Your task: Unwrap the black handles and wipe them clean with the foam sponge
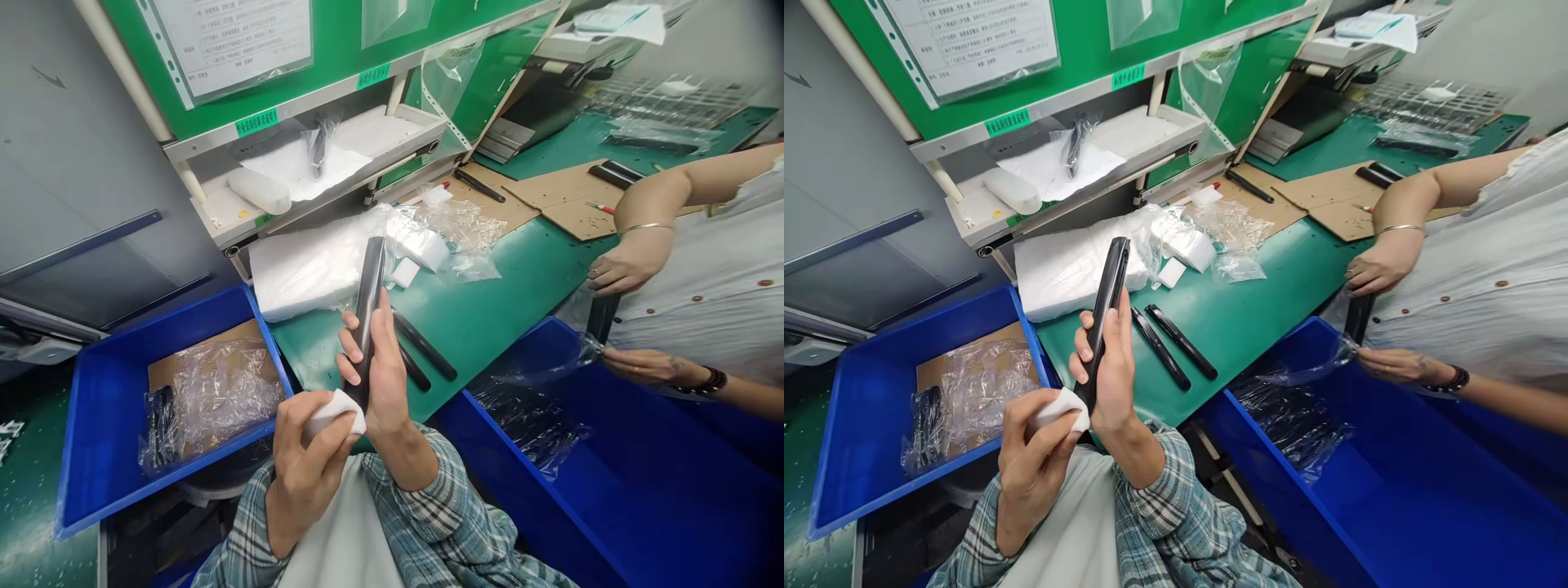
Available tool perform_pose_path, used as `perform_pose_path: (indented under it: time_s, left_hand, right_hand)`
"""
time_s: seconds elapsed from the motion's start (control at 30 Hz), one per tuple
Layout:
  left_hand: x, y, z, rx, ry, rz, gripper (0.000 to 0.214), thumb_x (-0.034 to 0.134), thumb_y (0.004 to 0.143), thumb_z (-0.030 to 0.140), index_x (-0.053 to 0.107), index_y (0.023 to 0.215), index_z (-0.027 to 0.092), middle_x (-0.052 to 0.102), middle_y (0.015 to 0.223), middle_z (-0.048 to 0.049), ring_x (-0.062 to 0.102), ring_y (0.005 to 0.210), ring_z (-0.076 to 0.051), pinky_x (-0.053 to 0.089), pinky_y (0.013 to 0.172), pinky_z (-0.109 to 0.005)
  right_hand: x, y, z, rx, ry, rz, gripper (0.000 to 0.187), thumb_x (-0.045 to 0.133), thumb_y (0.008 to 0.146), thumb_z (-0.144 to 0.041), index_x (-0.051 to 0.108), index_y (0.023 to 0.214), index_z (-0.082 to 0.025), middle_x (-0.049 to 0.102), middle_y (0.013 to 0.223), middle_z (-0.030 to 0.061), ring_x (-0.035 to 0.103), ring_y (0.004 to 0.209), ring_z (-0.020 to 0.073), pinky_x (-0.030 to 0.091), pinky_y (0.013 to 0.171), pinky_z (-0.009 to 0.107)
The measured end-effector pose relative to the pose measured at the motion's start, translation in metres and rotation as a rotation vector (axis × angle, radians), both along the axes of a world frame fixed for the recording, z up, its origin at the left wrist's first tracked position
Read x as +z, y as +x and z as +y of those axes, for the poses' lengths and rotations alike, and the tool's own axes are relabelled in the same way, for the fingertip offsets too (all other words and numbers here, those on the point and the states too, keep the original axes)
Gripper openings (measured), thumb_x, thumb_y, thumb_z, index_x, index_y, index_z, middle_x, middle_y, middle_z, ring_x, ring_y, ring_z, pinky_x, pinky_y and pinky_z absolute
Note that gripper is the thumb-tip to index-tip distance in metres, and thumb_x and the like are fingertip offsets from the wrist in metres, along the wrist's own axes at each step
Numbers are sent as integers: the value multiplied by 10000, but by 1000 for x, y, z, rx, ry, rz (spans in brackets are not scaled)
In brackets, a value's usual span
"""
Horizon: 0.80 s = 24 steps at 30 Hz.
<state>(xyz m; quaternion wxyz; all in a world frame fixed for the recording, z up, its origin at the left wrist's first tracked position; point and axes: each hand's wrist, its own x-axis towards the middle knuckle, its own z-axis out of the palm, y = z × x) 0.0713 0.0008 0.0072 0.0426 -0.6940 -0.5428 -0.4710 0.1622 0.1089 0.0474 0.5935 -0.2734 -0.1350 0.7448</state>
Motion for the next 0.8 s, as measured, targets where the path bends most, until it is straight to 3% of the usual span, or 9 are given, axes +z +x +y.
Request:
perform_pose_path:
  time_s: [0.33,0.8]
  left_hand:
    - [-4,-5,-4,3,11,-22,163,648,1084,133,739,1169,238,656,1214,-93,672,1105,-221,616,922,-348]
    - [-6,-9,-3,-19,-5,-80,156,668,1078,138,758,1162,233,664,1231,-87,667,1119,-212,598,959,-330]
  right_hand:
    - [-2,-6,-7,12,0,-14,642,755,1042,-424,499,1628,-474,571,932,-40,407,543,68,411,373,100]
    - [-5,-7,-7,31,-24,8,564,778,1031,-421,554,1547,-440,572,921,-45,417,544,69,414,375,91]
